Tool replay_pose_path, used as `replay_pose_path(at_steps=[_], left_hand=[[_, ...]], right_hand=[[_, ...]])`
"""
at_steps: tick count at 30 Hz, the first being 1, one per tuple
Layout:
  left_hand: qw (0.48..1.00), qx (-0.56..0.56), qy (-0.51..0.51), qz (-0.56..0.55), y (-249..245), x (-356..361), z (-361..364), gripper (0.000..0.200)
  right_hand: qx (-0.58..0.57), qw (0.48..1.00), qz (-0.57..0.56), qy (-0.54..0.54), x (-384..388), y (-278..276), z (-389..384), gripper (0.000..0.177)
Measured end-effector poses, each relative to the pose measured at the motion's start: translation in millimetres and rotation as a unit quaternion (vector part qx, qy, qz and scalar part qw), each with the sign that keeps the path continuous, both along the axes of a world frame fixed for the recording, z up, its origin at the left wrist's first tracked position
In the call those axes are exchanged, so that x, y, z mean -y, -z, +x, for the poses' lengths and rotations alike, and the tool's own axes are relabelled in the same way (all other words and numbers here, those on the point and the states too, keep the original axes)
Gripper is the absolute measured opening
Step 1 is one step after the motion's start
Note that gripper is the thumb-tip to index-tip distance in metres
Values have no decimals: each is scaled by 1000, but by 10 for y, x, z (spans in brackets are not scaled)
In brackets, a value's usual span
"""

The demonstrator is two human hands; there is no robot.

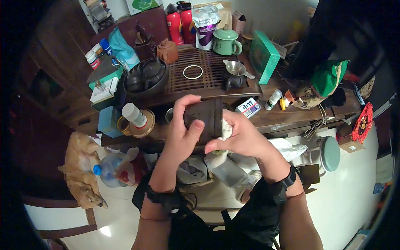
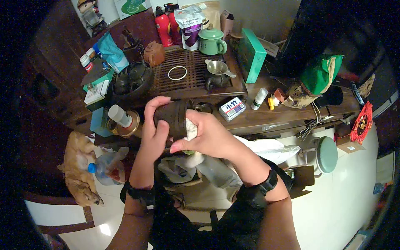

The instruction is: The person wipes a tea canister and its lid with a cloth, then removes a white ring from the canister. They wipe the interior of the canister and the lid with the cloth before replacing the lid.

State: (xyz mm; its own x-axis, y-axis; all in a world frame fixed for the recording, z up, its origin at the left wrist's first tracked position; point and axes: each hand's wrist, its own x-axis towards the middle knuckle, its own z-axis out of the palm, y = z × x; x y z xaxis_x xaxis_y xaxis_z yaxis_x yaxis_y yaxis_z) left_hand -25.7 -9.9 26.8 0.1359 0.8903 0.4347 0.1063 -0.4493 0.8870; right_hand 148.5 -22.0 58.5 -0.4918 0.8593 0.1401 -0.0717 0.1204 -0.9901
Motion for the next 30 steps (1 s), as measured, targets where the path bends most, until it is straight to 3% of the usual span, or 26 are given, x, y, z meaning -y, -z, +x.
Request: replay_pose_path(at_steps=[1, 2, 4, 5, 8, 9, 12, 14, 16, 18, 20, 21, 22, 30], left_hand=[[999, -7, -17, 46, -2, 11, 15, 45], [1000, 23, -3, 15, 0, 17, 2, 43], [995, 85, 28, -49, 4, 23, -11, 38], [986, 104, 39, -127, 0, 19, -15, 39], [919, 156, 65, -355, -33, -12, -13, 45], [909, 168, 44, -379, 5, -34, 44, 49], [894, 190, 64, -402, 127, -64, 41, 50], [883, 241, 81, -395, 317, -186, -129, 49], [846, 348, 34, -403, 246, -225, -117, 46], [791, 412, 161, -422, 258, -250, -301, 44], [762, 457, 214, -406, 272, -253, -310, 45], [745, 479, 240, -397, 265, -249, -301, 46], [746, 478, 252, -390, 255, -242, -277, 46], [757, 408, 391, -328, 221, -292, -234, 51]], right_hand=[[17, 998, 63, -2, -3, 22, 8, 46], [77, 983, 167, -8, -14, 22, 21, 45], [194, 910, 365, -20, -38, 9, 56, 42], [231, 884, 406, -17, -35, -13, 67, 29], [388, 803, 453, -24, -11, -60, 99, 23], [426, 776, 465, -1, 36, -77, 73, 16], [427, 775, 467, 3, 139, -215, 128, 21], [370, 821, 435, -4, 129, -381, 299, 37], [295, 872, 391, 17, 97, -512, 535, 47], [237, 900, 354, 96, 82, -620, 759, 52], [31, 966, 182, 180, 93, -584, 795, 48], [-10, 972, 128, 197, 82, -598, 815, 45], [-23, 966, 164, 197, 18, -550, 845, 41], [11, 964, 143, 224, -77, -413, 787, 39]])
